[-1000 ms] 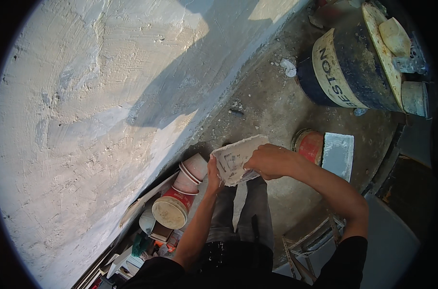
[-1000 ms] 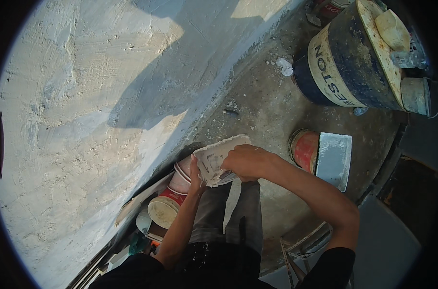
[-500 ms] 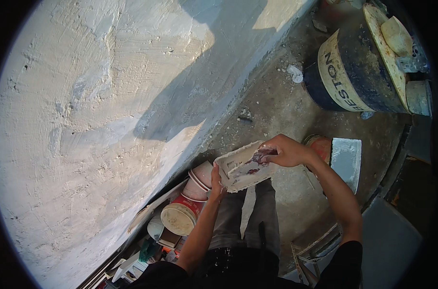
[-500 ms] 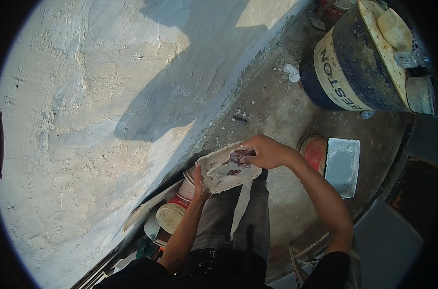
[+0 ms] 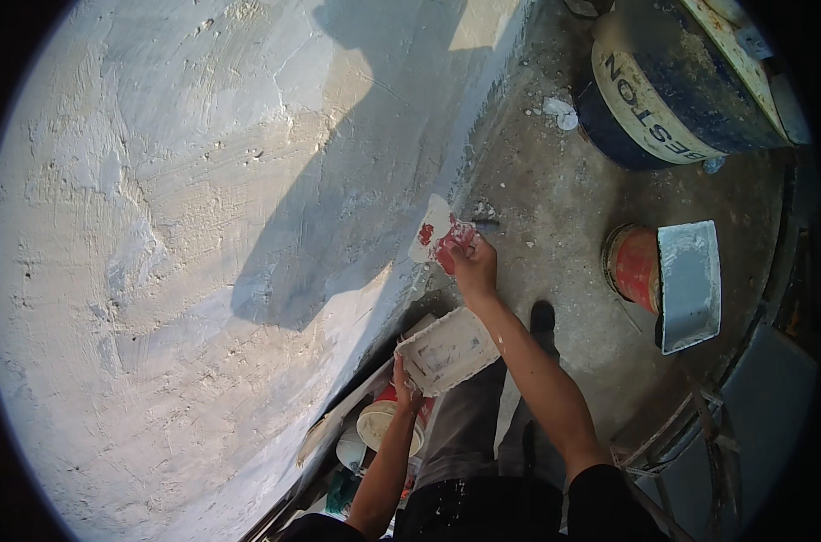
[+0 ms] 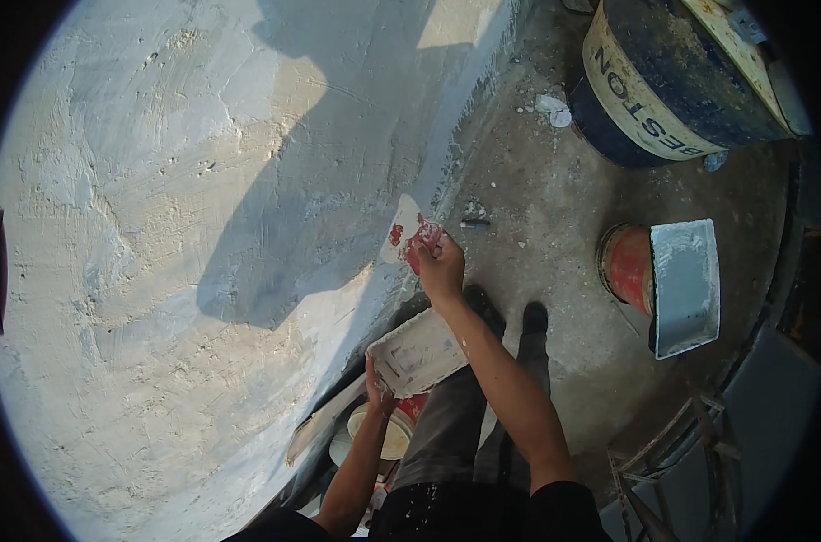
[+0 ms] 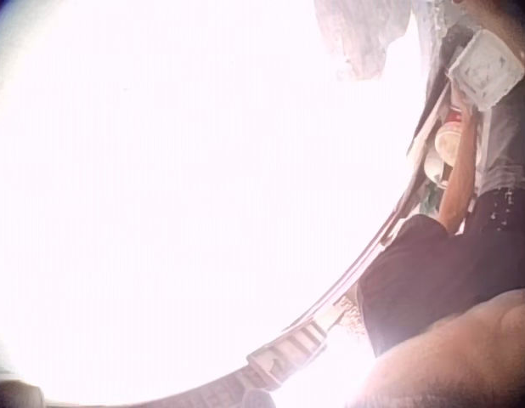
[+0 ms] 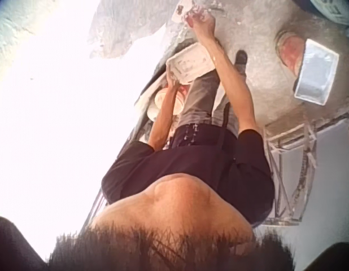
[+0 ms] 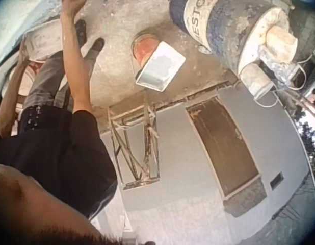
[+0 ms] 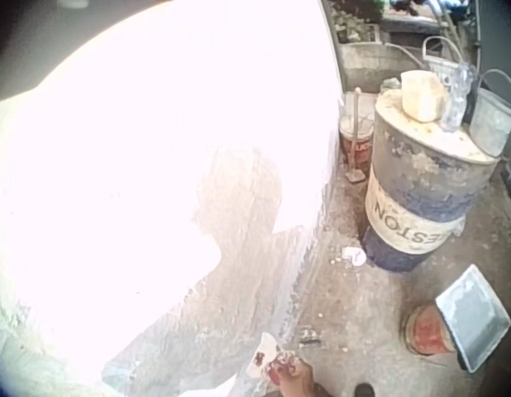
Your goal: The person applies filler or plaster to a wall surface using a putty knife, smoothing it over holes and imperfections.
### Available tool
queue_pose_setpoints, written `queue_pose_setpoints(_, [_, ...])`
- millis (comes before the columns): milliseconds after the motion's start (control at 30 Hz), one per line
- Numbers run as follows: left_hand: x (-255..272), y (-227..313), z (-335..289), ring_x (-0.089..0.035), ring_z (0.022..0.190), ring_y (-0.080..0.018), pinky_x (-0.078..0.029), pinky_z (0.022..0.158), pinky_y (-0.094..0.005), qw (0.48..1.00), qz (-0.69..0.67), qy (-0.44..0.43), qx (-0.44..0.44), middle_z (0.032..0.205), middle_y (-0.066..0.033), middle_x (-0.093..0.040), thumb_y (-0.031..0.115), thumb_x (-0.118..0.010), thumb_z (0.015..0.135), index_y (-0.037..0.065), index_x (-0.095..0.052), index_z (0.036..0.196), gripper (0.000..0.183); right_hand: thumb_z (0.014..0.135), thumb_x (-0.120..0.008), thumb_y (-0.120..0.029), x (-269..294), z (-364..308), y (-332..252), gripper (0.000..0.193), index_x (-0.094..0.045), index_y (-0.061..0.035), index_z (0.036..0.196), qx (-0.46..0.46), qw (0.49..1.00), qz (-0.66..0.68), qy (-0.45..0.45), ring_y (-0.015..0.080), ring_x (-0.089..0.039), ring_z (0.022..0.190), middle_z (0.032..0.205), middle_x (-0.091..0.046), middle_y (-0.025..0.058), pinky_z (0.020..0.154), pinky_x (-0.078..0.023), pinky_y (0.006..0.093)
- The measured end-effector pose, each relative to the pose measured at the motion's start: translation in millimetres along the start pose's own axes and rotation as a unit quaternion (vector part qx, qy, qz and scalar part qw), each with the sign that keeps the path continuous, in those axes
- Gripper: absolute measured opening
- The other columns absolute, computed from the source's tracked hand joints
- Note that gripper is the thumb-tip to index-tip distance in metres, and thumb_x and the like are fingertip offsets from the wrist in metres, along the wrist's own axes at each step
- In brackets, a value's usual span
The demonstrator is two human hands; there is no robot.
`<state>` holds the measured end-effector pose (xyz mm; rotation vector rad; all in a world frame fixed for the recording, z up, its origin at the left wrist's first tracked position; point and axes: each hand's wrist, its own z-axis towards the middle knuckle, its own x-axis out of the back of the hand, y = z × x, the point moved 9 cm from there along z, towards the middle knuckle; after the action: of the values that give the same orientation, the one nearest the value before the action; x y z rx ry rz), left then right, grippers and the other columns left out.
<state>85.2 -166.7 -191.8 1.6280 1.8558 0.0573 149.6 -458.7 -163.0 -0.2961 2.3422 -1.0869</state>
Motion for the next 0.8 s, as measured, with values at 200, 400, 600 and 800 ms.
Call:
queue_pose_setpoints(200, [12.6, -1.0, -20.5, -0.051, 0.116, -0.0279, -0.040, 0.099, -0.0454, 0.998, 0.052, 0.042, 0.022, 0.127, -0.0102, -0.051, 0.053, -0.040, 0.093, 0.010, -0.043, 0.131, 0.057, 0.082, -0.059, -0.006, -47.9, 32.5, 32.7, 0.012, -0.059, 0.0038, 0.089, 0.083, 0.972, -0.152, 0.156, 0.0311, -0.067, 0.080, 0.081, -0.067, 0.0192, 0.069, -0.050, 0.0369])
queue_pose_setpoints(400, [43.1, 8.7, -34.6, -0.050, 0.118, -0.0292, -0.041, 0.098, -0.0461, 0.994, 0.057, 0.086, 0.018, 0.129, -0.0108, -0.049, 0.054, -0.041, 0.092, 0.011, -0.039, 0.134, 0.060, 0.082, -0.056, -0.004, -92.8, 26.6, 17.4, 0.010, -0.060, 0.0029, 0.088, 0.087, 0.978, -0.186, 0.047, 0.0296, -0.067, 0.076, 0.078, -0.065, 0.0185, 0.066, -0.048, 0.0376])
queue_pose_setpoints(600, [61.9, 9.4, -32.0, -0.044, 0.124, -0.0268, -0.037, 0.102, -0.0443, 0.995, 0.067, 0.068, 0.011, 0.135, -0.0101, -0.044, 0.052, -0.040, 0.094, 0.011, -0.036, 0.138, 0.061, 0.082, -0.055, -0.003, -87.7, -2.6, 20.5, 0.009, -0.059, 0.0027, 0.088, 0.086, 0.991, -0.089, -0.048, 0.0231, -0.065, 0.070, 0.075, -0.064, 0.0165, 0.064, -0.047, 0.0321])
queue_pose_setpoints(800, [64.1, 1.1, -31.4, -0.040, 0.127, -0.0255, -0.034, 0.104, -0.0430, 0.990, 0.084, 0.106, 0.040, 0.137, -0.0093, -0.041, 0.050, -0.038, 0.095, 0.012, -0.031, 0.141, 0.060, 0.084, -0.057, -0.002, -34.8, 1.1, 42.0, 0.010, -0.060, 0.0030, 0.092, 0.063, 0.998, -0.011, 0.021, 0.0117, -0.063, 0.074, 0.080, -0.067, 0.0092, 0.064, -0.048, 0.0273])
